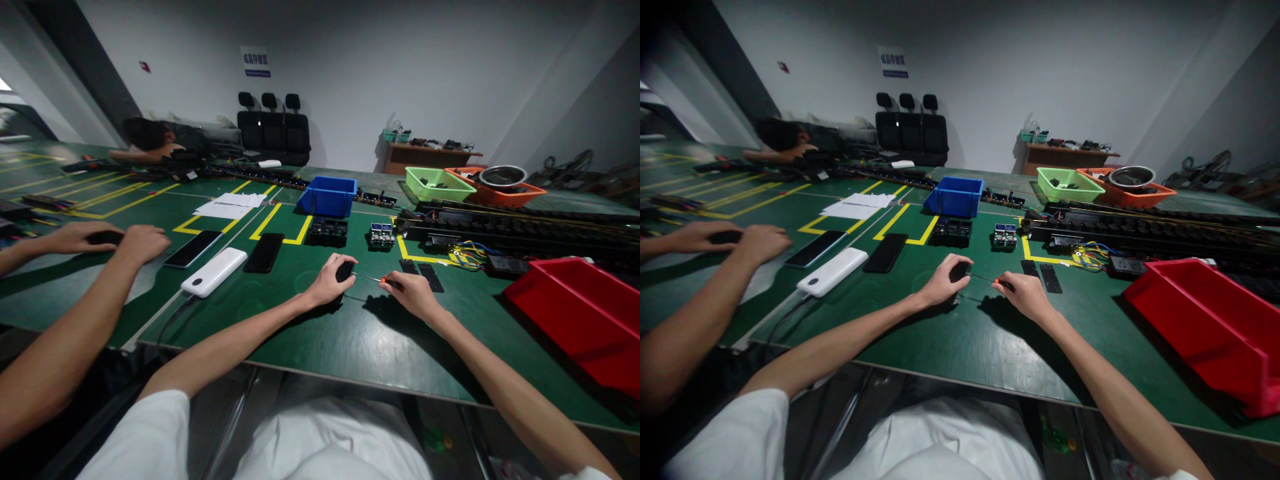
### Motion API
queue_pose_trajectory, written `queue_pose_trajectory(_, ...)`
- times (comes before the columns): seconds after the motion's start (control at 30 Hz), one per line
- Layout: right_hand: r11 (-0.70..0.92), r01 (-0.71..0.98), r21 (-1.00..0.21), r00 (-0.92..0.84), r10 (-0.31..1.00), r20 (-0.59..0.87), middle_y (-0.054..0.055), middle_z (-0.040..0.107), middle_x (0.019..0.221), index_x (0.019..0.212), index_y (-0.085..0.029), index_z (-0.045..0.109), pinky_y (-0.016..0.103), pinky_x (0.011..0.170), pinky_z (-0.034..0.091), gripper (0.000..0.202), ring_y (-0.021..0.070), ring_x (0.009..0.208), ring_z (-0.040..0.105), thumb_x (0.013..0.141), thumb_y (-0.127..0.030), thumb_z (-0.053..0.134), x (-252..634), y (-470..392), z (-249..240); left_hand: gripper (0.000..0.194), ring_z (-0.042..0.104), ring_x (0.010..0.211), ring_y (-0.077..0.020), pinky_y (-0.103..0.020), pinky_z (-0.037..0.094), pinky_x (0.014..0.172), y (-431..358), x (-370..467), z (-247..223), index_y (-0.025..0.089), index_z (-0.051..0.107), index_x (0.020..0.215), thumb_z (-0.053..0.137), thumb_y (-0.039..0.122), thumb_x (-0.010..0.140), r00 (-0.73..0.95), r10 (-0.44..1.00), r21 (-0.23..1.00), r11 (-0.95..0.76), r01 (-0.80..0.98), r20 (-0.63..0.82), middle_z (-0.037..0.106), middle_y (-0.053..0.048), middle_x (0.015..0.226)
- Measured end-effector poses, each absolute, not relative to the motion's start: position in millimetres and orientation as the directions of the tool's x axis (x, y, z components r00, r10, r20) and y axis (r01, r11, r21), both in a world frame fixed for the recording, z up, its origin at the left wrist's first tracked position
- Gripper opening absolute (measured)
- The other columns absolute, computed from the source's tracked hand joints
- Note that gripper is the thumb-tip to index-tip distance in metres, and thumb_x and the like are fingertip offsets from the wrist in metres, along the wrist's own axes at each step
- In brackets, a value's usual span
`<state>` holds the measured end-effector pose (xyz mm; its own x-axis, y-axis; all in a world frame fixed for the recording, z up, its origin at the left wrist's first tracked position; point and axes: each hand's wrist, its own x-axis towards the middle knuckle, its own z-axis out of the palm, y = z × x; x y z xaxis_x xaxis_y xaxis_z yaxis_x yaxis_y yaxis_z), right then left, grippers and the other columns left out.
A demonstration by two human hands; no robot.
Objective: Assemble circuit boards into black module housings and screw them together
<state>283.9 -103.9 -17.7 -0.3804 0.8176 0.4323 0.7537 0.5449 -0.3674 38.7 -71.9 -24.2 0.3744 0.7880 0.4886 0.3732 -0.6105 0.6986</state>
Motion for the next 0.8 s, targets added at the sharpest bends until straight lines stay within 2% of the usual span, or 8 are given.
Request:
queue_pose_trajectory(0.13, 0.498, 0.652, -0.572, -0.387, 0.867, 0.314, 0.003, 0.063, 0.061, 0.083, -0.019, 0.064, 0.024, 0.052, 0.037, 0.035, 0.0141, 0.054, 0.054, 0.09, -0.049, 0.048, 281, -105, -12, 0.03, 0.054, 0.102, -0.0177, -0.033, 0.044, 0.094, -73, 39, -23, 0.022, 0.056, 0.11, 0.058, 0.023, 0.08, 0.382, 0.785, 0.696, -0.614, 0.372, 0.489, 0.052, -0.004, 0.106)
queue_pose_trajectory(0.23, 0.388, 0.561, -0.731, -0.392, 0.902, 0.178, 0.001, 0.061, 0.058, 0.082, -0.016, 0.063, 0.022, 0.045, 0.034, 0.04, 0.0115, 0.046, 0.049, 0.09, -0.051, 0.045, 280, -104, -10, 0.03, 0.054, 0.101, -0.0174, -0.033, 0.043, 0.094, -73, 39, -23, 0.022, 0.056, 0.11, 0.058, 0.023, 0.08, 0.386, 0.774, 0.691, -0.628, 0.359, 0.502, 0.052, -0.004, 0.106)
queue_pose_trajectory(0.33, 0.308, 0.518, -0.798, -0.374, 0.921, 0.113, 0.001, 0.061, 0.06, 0.083, -0.016, 0.061, 0.021, 0.041, 0.032, 0.039, 0.0096, 0.044, 0.045, 0.087, -0.053, 0.05, 280, -102, -12, 0.03, 0.054, 0.101, -0.0168, -0.032, 0.043, 0.094, -73, 39, -24, 0.021, 0.056, 0.11, 0.058, 0.022, 0.08, 0.391, 0.763, 0.685, -0.64, 0.348, 0.515, 0.052, -0.004, 0.106)
queue_pose_trajectory(0.5, 0.441, 0.566, -0.697, -0.316, 0.896, 0.311, 0.0, 0.058, 0.066, 0.082, -0.017, 0.06, 0.022, 0.049, 0.036, 0.033, 0.0106, 0.054, 0.047, 0.075, -0.049, 0.067, 281, -99, -17, 0.03, 0.053, 0.102, -0.0168, -0.032, 0.043, 0.095, -72, 39, -25, 0.022, 0.056, 0.111, 0.057, 0.022, 0.08, 0.395, 0.767, 0.686, -0.636, 0.354, 0.506, 0.051, -0.004, 0.106)
queue_pose_trajectory(0.67, 0.549, 0.62, -0.56, -0.371, 0.835, 0.407, 0.003, 0.062, 0.072, 0.083, -0.018, 0.059, 0.023, 0.055, 0.038, 0.027, 0.013, 0.061, 0.051, 0.081, -0.044, 0.063, 284, -100, -20, 0.03, 0.054, 0.102, -0.0173, -0.033, 0.044, 0.094, -72, 39, -24, 0.022, 0.056, 0.11, 0.057, 0.022, 0.081, 0.39, 0.778, 0.693, -0.622, 0.366, 0.492, 0.052, -0.004, 0.106)
queue_pose_trajectory(0.8, 0.548, 0.698, -0.46, -0.381, 0.829, 0.409, 0.003, 0.064, 0.072, 0.083, -0.019, 0.061, 0.023, 0.055, 0.037, 0.026, 0.0133, 0.059, 0.053, 0.085, -0.045, 0.059, 286, -99, -23, 0.03, 0.054, 0.102, -0.0176, -0.033, 0.043, 0.094, -73, 39, -23, 0.021, 0.056, 0.11, 0.058, 0.022, 0.08, 0.391, 0.782, 0.697, -0.616, 0.367, 0.486, 0.052, -0.005, 0.106)
